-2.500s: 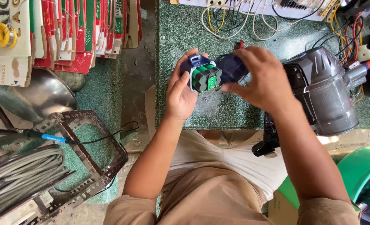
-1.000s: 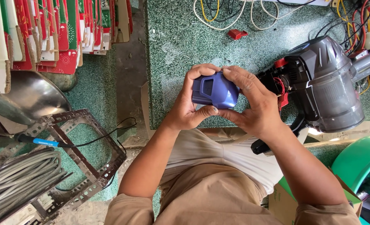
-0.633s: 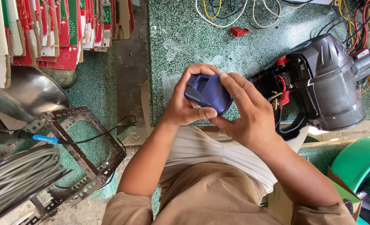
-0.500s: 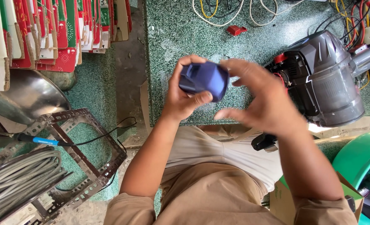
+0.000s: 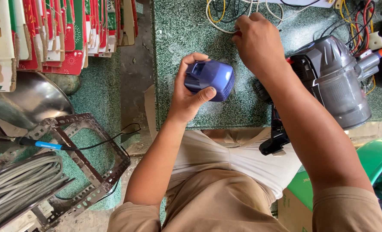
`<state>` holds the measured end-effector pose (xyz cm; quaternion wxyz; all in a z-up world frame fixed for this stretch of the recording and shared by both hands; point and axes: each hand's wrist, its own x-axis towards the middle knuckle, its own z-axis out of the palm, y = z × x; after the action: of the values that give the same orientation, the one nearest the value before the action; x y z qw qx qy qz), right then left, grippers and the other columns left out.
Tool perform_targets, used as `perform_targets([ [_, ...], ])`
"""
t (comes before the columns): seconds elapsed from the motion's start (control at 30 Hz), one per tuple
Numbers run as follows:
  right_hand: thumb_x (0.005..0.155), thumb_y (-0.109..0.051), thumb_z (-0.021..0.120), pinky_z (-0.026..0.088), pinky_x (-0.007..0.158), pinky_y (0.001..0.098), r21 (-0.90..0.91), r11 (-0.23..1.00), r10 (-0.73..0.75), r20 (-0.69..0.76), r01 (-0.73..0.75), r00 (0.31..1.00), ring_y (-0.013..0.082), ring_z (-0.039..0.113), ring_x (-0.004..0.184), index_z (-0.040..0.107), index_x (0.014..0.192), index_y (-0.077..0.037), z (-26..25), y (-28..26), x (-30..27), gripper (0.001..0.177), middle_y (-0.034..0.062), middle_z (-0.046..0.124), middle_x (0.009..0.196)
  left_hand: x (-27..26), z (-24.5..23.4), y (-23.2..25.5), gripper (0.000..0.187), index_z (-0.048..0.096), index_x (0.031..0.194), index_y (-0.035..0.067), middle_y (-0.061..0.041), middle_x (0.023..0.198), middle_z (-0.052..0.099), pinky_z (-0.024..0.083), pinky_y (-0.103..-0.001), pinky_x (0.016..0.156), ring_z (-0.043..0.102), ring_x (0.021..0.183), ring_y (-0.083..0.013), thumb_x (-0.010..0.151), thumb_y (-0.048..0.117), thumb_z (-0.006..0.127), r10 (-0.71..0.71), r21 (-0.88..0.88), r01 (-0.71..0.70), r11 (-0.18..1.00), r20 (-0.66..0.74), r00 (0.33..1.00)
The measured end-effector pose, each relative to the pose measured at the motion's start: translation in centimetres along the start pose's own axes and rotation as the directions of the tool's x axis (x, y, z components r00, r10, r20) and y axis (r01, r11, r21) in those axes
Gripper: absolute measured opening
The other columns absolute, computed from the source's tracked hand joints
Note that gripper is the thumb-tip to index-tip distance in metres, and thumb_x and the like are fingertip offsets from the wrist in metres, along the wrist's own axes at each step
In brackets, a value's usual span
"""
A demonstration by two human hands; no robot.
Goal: The person disassembles a blue plastic device by removing a red component and opening the casing. They then use a screwdriver to tighten screws on the device's exterior.
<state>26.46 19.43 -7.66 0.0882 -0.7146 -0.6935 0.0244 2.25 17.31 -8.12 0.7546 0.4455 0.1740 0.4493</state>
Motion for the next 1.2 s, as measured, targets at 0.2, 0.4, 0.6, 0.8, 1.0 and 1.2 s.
perform_targets([
  [0.2,0.103,-0.006,0.074,0.048,0.075,0.0465,0.289,0.951,-0.105,-0.049,0.114,0.993,0.0369,0.065,0.088,0.068,0.119,0.003,-4.9,-0.5,-2.1,0.019,0.0192,0.07,0.096,0.0,-0.5,-0.2,0.073,0.044,0.135,0.02,-0.012,0.131,0.058,0.055,-0.041,0.1,0.062,0.118,-0.0259,0.084,0.045,0.089,-0.055,-0.199,0.085,0.976,0.151,0.987],
  [0.4,0.107,-0.005,0.062,0.061,0.081,0.0322,0.782,0.607,-0.118,-0.089,0.142,0.989,0.0267,0.071,0.086,0.055,0.121,0.015,-12.1,-5.1,-6.2,0.025,0.0245,0.067,0.097,0.1,-0.6,0.0,0.071,0.04,0.132,0.019,-0.019,0.137,0.056,0.061,-0.052,0.1,0.062,0.123,-0.037,0.084,0.03,0.091,-0.084,-0.348,0.222,0.911,0.371,0.925],
  [0.6,0.1,-0.013,0.061,0.059,0.091,0.0386,0.736,0.592,-0.366,-0.118,0.329,0.923,0.0293,0.072,0.095,0.068,0.113,0.005,-13.1,-7.5,-6.1,0.023,0.0187,0.071,0.104,0.2,-0.1,1.2,0.071,0.039,0.128,0.02,-0.005,0.117,0.054,0.06,-0.033,0.081,0.064,0.099,-0.0204,0.082,0.044,0.087,-0.146,-0.153,0.24,0.959,0.457,0.877],
  [0.8,0.102,-0.011,0.061,0.058,0.088,0.0363,0.706,0.627,-0.412,-0.057,0.328,0.909,0.028,0.073,0.098,0.068,0.114,0.003,-12.3,-7.3,-6.3,0.02,0.0145,0.073,0.104,0.2,-0.2,1.0,0.071,0.039,0.13,0.018,-0.004,0.125,0.049,0.058,-0.036,0.094,0.059,0.112,-0.0192,0.084,0.041,0.087,-0.126,-0.193,0.245,0.95,0.482,0.867],
  [1.0,0.101,-0.01,0.061,0.056,0.088,0.0407,0.668,0.623,-0.453,-0.117,0.407,0.884,0.0316,0.069,0.096,0.068,0.111,0.005,-11.9,-7.8,-6.6,0.019,0.0153,0.068,0.102,0.2,-0.1,1.0,0.073,0.038,0.13,0.017,-0.002,0.126,0.045,0.053,-0.031,0.095,0.054,0.116,-0.0151,0.083,0.045,0.086,-0.156,-0.155,0.272,0.95,0.519,0.84],
  [1.2,0.103,-0.004,0.059,0.057,0.085,0.0447,0.572,0.621,-0.491,-0.25,0.537,0.834,0.0364,0.069,0.092,0.064,0.109,0.009,-11.1,-8.1,-7.3,0.015,0.0228,0.068,0.105,-0.1,-0.2,1.0,0.076,0.036,0.128,0.017,-0.003,0.115,0.052,0.052,-0.028,0.084,0.056,0.102,-0.0127,0.08,0.042,0.089,-0.194,-0.231,0.352,0.907,0.513,0.836],
])
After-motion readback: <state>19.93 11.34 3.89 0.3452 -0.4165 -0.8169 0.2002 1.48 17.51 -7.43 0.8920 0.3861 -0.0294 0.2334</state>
